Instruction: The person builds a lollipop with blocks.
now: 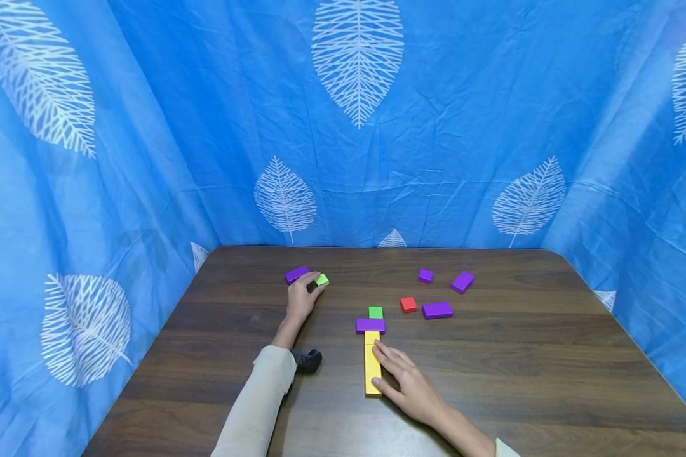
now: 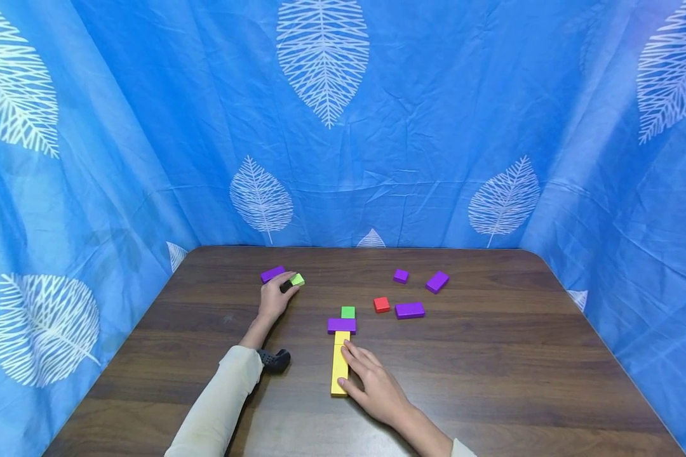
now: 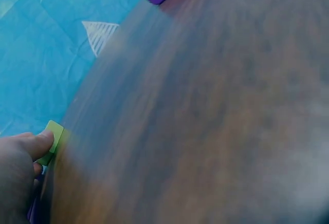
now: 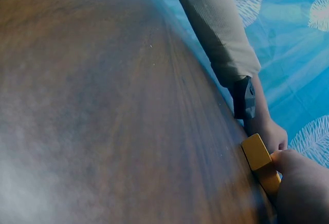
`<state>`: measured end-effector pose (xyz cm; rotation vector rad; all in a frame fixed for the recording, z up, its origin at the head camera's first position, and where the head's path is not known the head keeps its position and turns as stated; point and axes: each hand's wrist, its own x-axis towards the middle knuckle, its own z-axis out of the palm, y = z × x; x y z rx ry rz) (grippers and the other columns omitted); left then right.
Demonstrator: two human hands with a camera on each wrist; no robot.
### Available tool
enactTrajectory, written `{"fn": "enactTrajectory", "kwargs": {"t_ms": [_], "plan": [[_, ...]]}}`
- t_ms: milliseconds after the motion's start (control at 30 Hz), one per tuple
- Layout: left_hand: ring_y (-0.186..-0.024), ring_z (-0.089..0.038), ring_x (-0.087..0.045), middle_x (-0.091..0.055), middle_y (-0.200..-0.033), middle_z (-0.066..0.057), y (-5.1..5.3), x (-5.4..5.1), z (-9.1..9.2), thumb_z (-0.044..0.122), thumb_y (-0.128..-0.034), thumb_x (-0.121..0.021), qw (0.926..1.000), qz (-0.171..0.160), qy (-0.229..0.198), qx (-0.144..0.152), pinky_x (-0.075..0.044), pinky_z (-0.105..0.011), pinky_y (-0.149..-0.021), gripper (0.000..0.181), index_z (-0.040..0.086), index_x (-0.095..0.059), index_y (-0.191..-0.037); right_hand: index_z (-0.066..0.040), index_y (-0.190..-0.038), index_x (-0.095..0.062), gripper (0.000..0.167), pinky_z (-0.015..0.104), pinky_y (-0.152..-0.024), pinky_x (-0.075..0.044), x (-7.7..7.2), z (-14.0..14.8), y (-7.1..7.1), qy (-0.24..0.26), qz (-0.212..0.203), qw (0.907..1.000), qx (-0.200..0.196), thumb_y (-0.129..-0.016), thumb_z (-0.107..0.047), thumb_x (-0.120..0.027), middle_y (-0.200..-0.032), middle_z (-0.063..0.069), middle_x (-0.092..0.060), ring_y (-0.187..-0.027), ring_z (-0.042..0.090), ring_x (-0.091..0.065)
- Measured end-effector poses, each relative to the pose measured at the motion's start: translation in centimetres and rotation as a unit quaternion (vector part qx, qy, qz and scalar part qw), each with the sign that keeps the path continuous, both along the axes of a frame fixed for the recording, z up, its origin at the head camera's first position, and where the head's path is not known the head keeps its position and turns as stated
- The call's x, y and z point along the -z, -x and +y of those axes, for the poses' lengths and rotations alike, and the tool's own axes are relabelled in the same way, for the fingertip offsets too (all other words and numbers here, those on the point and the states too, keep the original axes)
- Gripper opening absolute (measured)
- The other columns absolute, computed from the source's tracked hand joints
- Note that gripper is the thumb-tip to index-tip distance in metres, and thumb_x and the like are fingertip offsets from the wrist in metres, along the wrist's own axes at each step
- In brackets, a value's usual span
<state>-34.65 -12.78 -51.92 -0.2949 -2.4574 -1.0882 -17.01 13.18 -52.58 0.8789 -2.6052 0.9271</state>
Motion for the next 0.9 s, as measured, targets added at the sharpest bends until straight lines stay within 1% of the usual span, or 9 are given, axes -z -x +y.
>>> {"fn": "enactTrajectory", "kwargs": {"t_ms": [133, 200, 267, 333, 433, 533, 633, 733, 900], "plan": [[-0.109, -0.031, -0.056, -0.063, -0.112, -0.017, 0.2, 0.2, 0.2, 0.007, -0.0816, -0.069, 0.9999, 0.011, -0.004, -0.005, -0.041, -0.041, -0.097, 0.031, -0.001, -0.066, -0.111, -0.006, -0.136, -0.046, 0.055, 0.044, -0.099, -0.038, 0.0, 0.0, 0.0, 0.003, 0.000, 1.0000, -0.001, -0.091, -0.036, -0.057, -0.142, 0.006, -0.039, -0.126, 0.021, -0.040], [-0.106, -0.031, -0.058, -0.064, -0.109, -0.016, 0.0, 0.2, 0.5, 0.007, -0.0807, -0.070, 0.9996, 0.022, -0.012, 0.007, -0.043, -0.041, -0.094, 0.029, -0.001, -0.067, -0.109, -0.006, -0.136, -0.046, 0.055, 0.044, -0.099, -0.038, 0.0, 0.0, 0.0, 0.002, 0.001, 1.0000, -0.001, -0.091, -0.036, -0.057, -0.142, 0.006, -0.039, -0.126, 0.021, -0.040], [-0.104, -0.029, -0.060, -0.066, -0.107, -0.014, -0.4, 0.2, 0.9, 0.009, -0.0806, -0.071, 0.9990, 0.023, -0.015, 0.034, -0.045, -0.041, -0.091, 0.028, 0.000, -0.068, -0.107, -0.006, -0.136, -0.046, 0.055, 0.044, -0.098, -0.038, 0.0, 0.0, 0.0, 0.002, 0.000, 1.0000, -0.002, -0.091, -0.036, -0.057, -0.142, 0.006, -0.039, -0.126, 0.021, -0.040], [-0.102, -0.026, -0.061, -0.066, -0.107, -0.011, -0.9, 0.0, 1.4, 0.013, -0.0808, -0.072, 0.9974, 0.011, -0.015, 0.069, -0.047, -0.039, -0.089, 0.028, 0.003, -0.069, -0.107, -0.006, -0.136, -0.046, 0.055, 0.045, -0.098, -0.038, 0.0, 0.0, 0.0, 0.003, -0.001, 1.0000, -0.003, -0.091, -0.036, -0.057, -0.142, 0.006, -0.039, -0.126, 0.021, -0.040], [-0.101, -0.022, -0.061, -0.067, -0.105, -0.008, -1.6, -0.2, 2.1, 0.017, -0.0804, -0.072, 0.9926, -0.014, -0.008, 0.120, -0.047, -0.036, -0.089, 0.027, 0.006, -0.071, -0.105, -0.006, -0.136, -0.046, 0.055, 0.045, -0.098, -0.038, -0.1, -0.1, 0.1, 0.003, -0.002, 1.0000, -0.004, -0.091, -0.036, -0.057, -0.142, 0.007, -0.039, -0.126, 0.022, -0.040], [-0.101, -0.019, -0.062, -0.068, -0.104, -0.005, -2.3, -0.4, 2.7, 0.017, -0.0790, -0.074, 0.9871, -0.031, 0.009, 0.156, -0.047, -0.034, -0.090, 0.027, 0.009, -0.072, -0.104, -0.006, -0.136, -0.045, 0.055, 0.045, -0.099, -0.038, -0.1, -0.1, 0.1, 0.001, -0.003, 1.0000, -0.004, -0.091, -0.036, -0.057, -0.143, 0.007, -0.039, -0.126, 0.022, -0.040], [-0.100, -0.016, -0.062, -0.068, -0.104, -0.003, -2.8, -0.5, 3.0, 0.018, -0.0788, -0.074, 0.9822, -0.040, 0.027, 0.181, -0.047, -0.032, -0.090, 0.027, 0.010, -0.072, -0.104, -0.006, -0.136, -0.045, 0.055, 0.045, -0.099, -0.038, -0.2, -0.1, 0.0, 0.000, -0.008, 1.0000, -0.002, -0.091, -0.036, -0.056, -0.143, 0.007, -0.039, -0.126, 0.022, -0.040], [-0.099, -0.015, -0.062, -0.068, -0.104, -0.002, -3.1, -0.4, 3.1, 0.019, -0.0811, -0.072, 0.9791, -0.039, 0.036, 0.197, -0.048, -0.031, -0.088, 0.025, 0.011, -0.071, -0.105, -0.007, -0.136, -0.045, 0.055, 0.046, -0.098, -0.038, -0.2, -0.1, 0.0, -0.002, -0.011, 0.9999, 0.001, -0.092, -0.037, -0.056, -0.143, 0.007, -0.039, -0.126, 0.022, -0.040], [-0.100, -0.016, -0.062, -0.068, -0.105, -0.003, -3.2, -0.2, 3.3, 0.017, -0.0871, -0.065, 0.9787, -0.033, 0.032, 0.200, -0.048, -0.031, -0.087, 0.020, 0.010, -0.071, -0.105, -0.006, -0.136, -0.046, 0.055, 0.046, -0.098, -0.038, -0.2, -0.1, -0.1, -0.003, -0.009, 1.0000, 0.002, -0.092, -0.037, -0.056, -0.143, 0.007, -0.039, -0.126, 0.023, -0.040]]}}
